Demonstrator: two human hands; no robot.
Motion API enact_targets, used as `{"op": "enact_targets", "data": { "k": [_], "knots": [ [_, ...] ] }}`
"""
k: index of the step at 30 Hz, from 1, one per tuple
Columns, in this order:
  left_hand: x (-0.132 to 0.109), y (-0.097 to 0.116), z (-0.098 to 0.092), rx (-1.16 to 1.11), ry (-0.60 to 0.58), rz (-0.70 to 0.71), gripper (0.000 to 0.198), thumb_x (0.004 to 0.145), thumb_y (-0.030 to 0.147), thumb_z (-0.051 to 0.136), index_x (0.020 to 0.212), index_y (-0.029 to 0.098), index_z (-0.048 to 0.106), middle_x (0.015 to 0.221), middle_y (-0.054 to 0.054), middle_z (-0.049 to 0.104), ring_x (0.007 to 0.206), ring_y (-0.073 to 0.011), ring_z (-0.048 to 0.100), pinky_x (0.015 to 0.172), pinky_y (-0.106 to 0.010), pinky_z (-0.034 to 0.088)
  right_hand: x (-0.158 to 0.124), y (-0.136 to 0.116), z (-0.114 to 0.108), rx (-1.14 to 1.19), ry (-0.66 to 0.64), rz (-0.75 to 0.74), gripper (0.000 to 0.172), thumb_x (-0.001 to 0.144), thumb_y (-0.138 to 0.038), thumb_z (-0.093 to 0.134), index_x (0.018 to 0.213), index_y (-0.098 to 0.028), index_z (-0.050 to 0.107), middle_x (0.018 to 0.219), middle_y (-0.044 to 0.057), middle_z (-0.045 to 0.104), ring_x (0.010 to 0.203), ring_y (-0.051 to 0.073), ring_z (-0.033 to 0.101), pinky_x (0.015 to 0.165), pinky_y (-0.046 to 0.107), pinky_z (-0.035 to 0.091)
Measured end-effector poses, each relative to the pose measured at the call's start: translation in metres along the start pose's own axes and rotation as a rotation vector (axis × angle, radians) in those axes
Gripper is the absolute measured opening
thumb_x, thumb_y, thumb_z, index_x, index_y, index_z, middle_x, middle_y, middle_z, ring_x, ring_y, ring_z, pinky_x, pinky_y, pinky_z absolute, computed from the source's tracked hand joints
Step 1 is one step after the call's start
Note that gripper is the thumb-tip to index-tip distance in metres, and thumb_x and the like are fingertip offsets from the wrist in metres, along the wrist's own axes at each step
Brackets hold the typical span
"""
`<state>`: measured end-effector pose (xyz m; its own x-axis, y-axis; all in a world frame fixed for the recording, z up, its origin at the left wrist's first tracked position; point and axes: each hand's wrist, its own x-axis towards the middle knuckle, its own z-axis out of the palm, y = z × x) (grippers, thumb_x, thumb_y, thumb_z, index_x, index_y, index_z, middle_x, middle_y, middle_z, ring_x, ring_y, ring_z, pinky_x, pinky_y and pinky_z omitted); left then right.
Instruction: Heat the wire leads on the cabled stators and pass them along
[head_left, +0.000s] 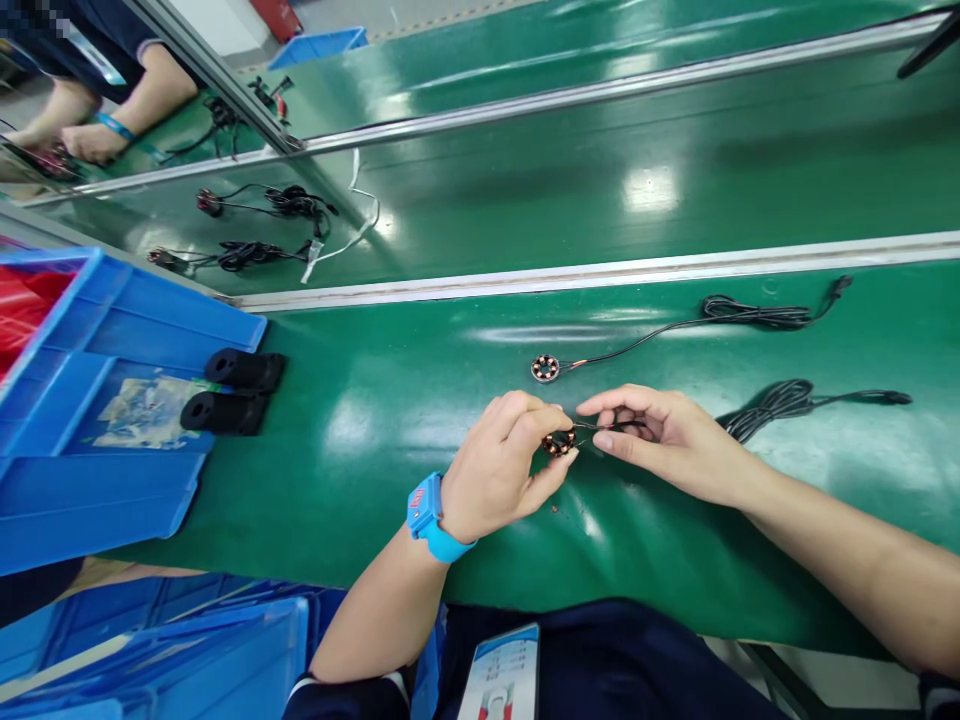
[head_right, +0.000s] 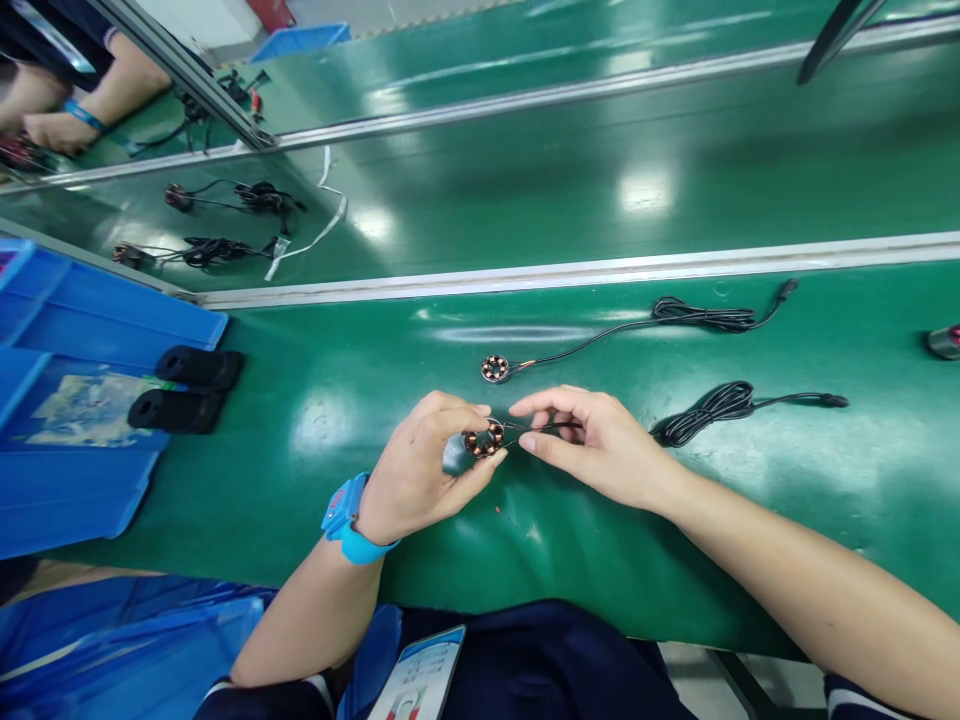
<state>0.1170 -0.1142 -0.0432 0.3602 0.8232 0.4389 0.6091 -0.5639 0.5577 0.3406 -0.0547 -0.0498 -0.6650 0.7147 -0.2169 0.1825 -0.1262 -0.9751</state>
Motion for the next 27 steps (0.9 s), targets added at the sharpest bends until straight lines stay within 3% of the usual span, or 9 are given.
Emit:
{"op": "enact_targets", "data": {
  "k": [5,12,19,23,27],
  "knots": [
    [0.0,0.001,0.001,-0.007,-0.007,0.013,0.029,0.089,0.013,0.065,0.113,0.018,0.048,0.097,-0.006,0.059,0.092,-0.0208,0.061,0.077,-0.036,0.051,0.0,-0.001,0.0,0.005,-0.007,0.008,0.023,0.087,-0.042,0.068,0.093,-0.02,0.068,0.092,0.002,0.06,0.078,0.013,0.054,0.069,0.026,0.045],
    [0.001,0.002,0.005,-0.058,-0.037,0.029,0.03,0.089,0.017,0.065,0.113,0.017,0.047,0.1,-0.006,0.062,0.089,-0.019,0.06,0.076,-0.034,0.048,0.004,-0.003,-0.004,0.06,-0.169,0.038,0.022,0.085,-0.039,0.071,0.08,-0.018,0.068,0.089,0.001,0.055,0.072,0.011,0.047,0.065,0.026,0.038],
    [0.003,0.003,0.01,-0.113,-0.022,0.023,0.031,0.09,0.018,0.063,0.115,0.018,0.045,0.097,-0.005,0.061,0.084,-0.0176,0.057,0.073,-0.032,0.047,0.003,0.003,0.0,0.359,-0.065,0.062,0.017,0.091,-0.035,0.065,0.09,-0.019,0.067,0.085,0.0,0.064,0.083,0.012,0.057,0.082,0.026,0.043],
    [0.003,0.004,0.015,-0.159,-0.018,0.01,0.033,0.09,0.023,0.064,0.116,0.018,0.044,0.094,-0.003,0.059,0.08,-0.0167,0.055,0.069,-0.03,0.045,0.005,0.003,-0.002,0.342,-0.098,0.065,0.02,0.094,-0.036,0.059,0.09,-0.017,0.065,0.076,0.0,0.062,0.075,0.011,0.057,0.078,0.025,0.045],
    [0.004,-0.003,0.017,-0.11,-0.108,-0.057,0.027,0.092,0.029,0.063,0.112,0.019,0.048,0.096,-0.003,0.059,0.083,-0.018,0.055,0.073,-0.032,0.043,0.006,0.002,-0.012,0.282,-0.109,0.047,0.024,0.09,-0.029,0.06,0.112,-0.018,0.059,0.082,0.002,0.066,0.081,0.015,0.062,0.084,0.03,0.048]
  ]
}}
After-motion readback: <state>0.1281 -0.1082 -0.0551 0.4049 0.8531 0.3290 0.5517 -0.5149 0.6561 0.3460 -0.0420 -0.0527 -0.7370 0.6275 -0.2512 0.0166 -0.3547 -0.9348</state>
